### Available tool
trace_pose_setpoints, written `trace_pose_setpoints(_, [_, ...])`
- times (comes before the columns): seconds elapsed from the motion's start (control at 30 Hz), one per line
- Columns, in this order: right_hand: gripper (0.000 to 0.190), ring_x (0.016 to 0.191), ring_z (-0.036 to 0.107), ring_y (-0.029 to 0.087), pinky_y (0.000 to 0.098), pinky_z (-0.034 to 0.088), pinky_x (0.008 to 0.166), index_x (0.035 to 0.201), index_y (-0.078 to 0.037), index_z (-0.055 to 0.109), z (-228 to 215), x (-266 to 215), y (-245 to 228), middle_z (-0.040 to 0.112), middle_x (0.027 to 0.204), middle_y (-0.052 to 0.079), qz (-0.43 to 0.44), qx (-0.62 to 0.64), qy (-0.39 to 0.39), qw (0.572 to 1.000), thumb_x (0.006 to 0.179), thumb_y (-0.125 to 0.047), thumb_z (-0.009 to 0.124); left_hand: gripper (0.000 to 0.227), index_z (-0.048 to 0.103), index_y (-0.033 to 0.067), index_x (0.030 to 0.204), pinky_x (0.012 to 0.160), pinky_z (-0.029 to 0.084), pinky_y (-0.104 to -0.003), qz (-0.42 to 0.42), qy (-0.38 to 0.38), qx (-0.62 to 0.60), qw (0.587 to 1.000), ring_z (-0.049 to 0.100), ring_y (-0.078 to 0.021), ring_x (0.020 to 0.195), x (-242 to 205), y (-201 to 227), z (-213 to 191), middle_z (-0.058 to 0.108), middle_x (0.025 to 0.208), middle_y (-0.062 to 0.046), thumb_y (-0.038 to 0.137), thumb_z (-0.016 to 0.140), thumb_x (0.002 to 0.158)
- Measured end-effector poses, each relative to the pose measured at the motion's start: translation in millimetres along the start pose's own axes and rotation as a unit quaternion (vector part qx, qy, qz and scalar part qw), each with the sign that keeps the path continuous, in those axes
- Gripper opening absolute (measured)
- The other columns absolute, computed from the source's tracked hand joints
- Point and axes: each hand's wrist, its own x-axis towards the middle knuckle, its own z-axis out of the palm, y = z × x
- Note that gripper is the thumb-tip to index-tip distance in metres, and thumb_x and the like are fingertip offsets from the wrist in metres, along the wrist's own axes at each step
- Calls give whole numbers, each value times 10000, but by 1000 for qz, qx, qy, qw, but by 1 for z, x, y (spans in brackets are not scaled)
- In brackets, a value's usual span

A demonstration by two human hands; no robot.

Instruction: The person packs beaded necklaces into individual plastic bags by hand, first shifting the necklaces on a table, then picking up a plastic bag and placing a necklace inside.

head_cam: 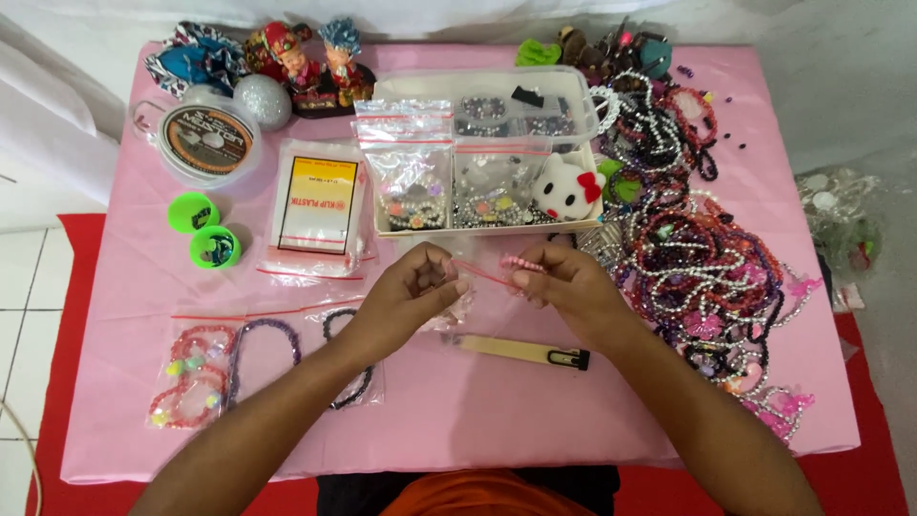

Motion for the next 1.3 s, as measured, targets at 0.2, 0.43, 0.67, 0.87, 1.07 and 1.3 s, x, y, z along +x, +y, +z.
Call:
trace_pose_setpoints(0.2, [123,681,490,108,247,420,624,878,3,613,34,-10,-41,568,720,61,-58,-72,-37,995,922,7,728,251,685,30,1169,733,626,-322,-13,-55,62,996,638,-155,858,-12,24,14,689,912,-145,198,624,993])
trace_pose_setpoints(0.43, [137,867,550,119,291,499,799,1019,8,696,41,-13,-50,650,943,89,-111,-90,32,989,1035,-91,603,216,692,-9,1005,669,616,-305,2,-22,54,998,658,-169,733,-4,-10,11,638,774,-128,157,774,895])
trace_pose_setpoints(0.67, [202,934,582,192,330,523,797,1116,33,712,30,-16,-60,547,1058,133,-265,-227,54,936,1047,-106,583,282,670,-16,956,683,582,-309,27,-12,74,997,606,-167,761,-3,-15,15,611,763,-122,173,843,838])
trace_pose_setpoints(0.87, [184,752,619,194,330,604,619,1051,72,691,43,-23,-69,606,873,147,-240,-132,-21,961,1034,-48,552,294,690,5,983,606,544,-267,24,-20,93,995,598,-158,692,-3,-14,15,602,738,-117,190,856,826])
trace_pose_setpoints(1.07, [182,758,619,186,346,570,686,1044,51,719,41,-17,-67,643,855,119,-234,-195,-45,951,1013,-55,575,287,717,9,1012,636,562,-279,13,-41,109,993,640,-171,746,-5,-3,16,649,755,-112,192,842,829])
trace_pose_setpoints(1.3, [200,833,602,180,370,549,753,1118,71,705,46,-17,-70,634,869,128,-228,-212,-38,950,1021,-28,561,207,752,41,1046,652,577,-286,-15,-52,100,994,659,-158,718,-5,7,17,721,770,-133,179,773,894])
